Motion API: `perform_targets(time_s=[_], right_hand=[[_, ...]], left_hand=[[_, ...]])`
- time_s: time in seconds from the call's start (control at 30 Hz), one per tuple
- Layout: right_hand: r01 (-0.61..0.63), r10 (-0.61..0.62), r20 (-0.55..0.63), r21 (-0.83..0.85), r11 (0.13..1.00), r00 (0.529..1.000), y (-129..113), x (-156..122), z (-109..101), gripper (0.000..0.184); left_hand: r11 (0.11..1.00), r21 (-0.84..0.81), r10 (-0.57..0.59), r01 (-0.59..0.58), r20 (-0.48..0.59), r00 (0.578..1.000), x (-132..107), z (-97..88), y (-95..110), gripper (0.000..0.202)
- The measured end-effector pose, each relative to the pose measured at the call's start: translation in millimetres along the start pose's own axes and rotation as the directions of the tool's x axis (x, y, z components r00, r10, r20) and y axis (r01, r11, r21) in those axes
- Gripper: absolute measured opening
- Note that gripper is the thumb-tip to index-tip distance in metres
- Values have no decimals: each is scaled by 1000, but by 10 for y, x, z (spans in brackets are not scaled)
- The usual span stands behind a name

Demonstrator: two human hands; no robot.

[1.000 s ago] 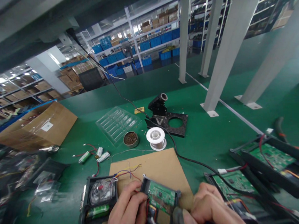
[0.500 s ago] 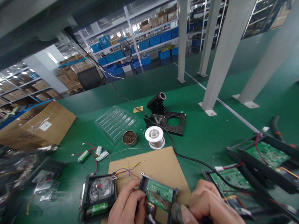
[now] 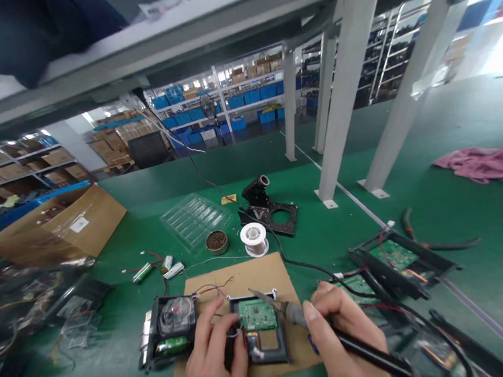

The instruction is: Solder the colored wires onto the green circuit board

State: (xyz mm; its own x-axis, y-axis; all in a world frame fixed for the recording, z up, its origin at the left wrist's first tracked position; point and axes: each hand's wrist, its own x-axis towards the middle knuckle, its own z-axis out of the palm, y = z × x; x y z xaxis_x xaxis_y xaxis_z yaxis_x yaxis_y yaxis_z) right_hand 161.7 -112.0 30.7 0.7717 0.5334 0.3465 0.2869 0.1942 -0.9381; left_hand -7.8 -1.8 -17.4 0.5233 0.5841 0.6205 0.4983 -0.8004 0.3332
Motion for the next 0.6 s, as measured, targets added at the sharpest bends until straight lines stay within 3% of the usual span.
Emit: perform_targets(time_s=[0.2,0.4,0.6], right_hand=[[-88,84,-90,-41,995,992,14,66,-24,36],[6,-13,-57,-122,993,998,-127,226,13,35],[108,-110,1,-199,974,994,-161,191,72,33]], left_hand=[[997,-3,81,-82,-12,997,-113,-83,-27,20],[977,30,215,-213,-85,973,-298,-208,-196,22],[975,80,218,-208,-163,962,-536,-261,-410,24]])
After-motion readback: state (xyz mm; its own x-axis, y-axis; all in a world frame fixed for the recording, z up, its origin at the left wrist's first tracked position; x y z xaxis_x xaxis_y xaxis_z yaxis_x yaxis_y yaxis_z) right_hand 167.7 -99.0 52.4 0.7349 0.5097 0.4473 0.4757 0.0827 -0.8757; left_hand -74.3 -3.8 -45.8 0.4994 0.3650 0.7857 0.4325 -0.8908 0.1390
